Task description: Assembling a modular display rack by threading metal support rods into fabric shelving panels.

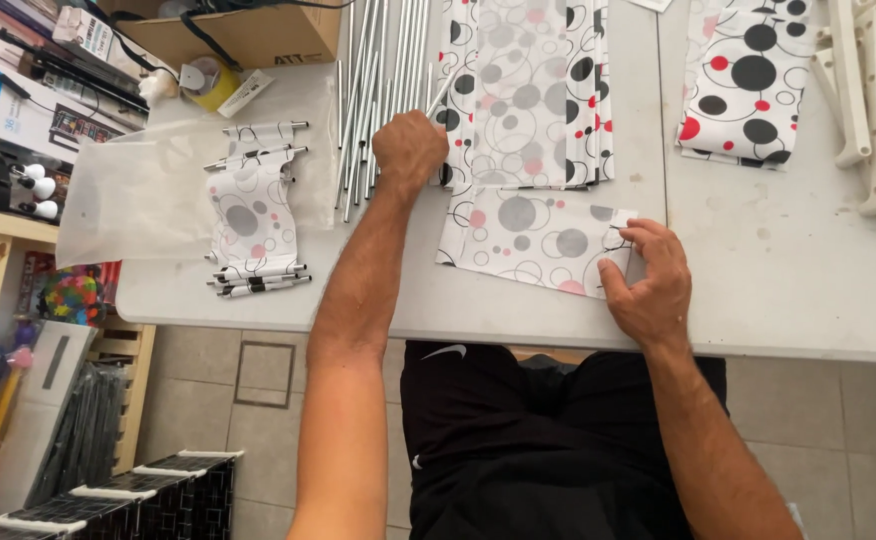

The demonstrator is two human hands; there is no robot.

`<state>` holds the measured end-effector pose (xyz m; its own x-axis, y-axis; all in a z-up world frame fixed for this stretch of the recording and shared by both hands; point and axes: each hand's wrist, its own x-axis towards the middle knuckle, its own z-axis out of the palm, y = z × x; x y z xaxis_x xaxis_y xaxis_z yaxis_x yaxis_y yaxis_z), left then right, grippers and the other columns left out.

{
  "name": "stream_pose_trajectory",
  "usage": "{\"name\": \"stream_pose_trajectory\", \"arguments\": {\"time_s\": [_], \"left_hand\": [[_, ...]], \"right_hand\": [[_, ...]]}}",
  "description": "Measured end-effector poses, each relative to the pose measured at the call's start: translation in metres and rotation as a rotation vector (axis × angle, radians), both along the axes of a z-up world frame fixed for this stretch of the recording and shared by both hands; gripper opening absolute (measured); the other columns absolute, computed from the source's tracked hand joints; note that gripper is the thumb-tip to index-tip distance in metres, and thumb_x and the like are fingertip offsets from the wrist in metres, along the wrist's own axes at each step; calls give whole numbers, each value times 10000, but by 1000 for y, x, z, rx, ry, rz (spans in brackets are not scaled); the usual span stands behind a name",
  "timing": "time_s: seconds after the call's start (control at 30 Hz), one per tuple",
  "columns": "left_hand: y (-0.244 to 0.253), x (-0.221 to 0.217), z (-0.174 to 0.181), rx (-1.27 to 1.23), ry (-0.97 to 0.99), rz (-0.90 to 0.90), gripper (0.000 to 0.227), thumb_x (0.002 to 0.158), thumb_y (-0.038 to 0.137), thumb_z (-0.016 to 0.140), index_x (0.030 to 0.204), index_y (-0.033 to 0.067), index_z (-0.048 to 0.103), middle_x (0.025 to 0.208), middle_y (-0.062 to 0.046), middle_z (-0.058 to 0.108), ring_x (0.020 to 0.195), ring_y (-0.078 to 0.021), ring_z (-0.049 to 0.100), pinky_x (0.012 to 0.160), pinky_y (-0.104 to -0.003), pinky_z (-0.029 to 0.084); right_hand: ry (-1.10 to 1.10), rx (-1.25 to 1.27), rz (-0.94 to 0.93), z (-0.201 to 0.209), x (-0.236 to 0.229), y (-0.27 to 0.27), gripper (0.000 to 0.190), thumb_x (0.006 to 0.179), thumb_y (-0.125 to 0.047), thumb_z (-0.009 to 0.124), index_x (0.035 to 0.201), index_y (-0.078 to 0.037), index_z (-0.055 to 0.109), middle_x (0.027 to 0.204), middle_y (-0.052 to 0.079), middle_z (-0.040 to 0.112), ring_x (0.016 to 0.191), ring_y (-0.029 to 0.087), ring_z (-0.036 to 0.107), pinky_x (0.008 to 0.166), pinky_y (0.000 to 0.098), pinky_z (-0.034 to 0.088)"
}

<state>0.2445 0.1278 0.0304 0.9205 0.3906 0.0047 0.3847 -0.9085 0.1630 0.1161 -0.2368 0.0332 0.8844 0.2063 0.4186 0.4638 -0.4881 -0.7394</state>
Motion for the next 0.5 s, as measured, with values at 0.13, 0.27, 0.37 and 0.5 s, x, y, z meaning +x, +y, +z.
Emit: {"name": "stream_pose_trajectory", "arguments": {"time_s": [0.13,0.27,0.37,0.5], "left_hand": [[-30,-39,29,-101,-200,-47,318,941,240,443,852,40,673,620,-159,643,614,-376,742,578,-474,592],[-111,-122,70,-561,-299,-368,301,1028,236,377,1103,29,581,790,-290,685,767,-509,721,716,-584,564],[-158,-163,71,-707,-103,-588,239,1013,216,435,1156,64,551,858,-287,702,847,-528,709,756,-625,549],[-191,-173,55,-819,7,-835,186,1010,180,453,1057,48,575,848,-252,702,821,-486,711,709,-558,558]], "right_hand": [[9,30,-10,-4,1,0,339,923,-147,771,1199,10,651,1234,220,626,1136,394,638,933,455,570],[15,121,14,-7,-1,-1,330,1009,-302,712,1174,-20,664,1175,184,660,1074,350,669,886,436,585],[15,221,116,-13,-1,-6,484,970,-467,689,1175,-29,676,1145,174,677,1017,329,687,850,429,590],[8,320,315,-6,0,-6,438,941,-388,713,1153,-6,682,1181,190,694,998,302,709,819,403,585]]}}
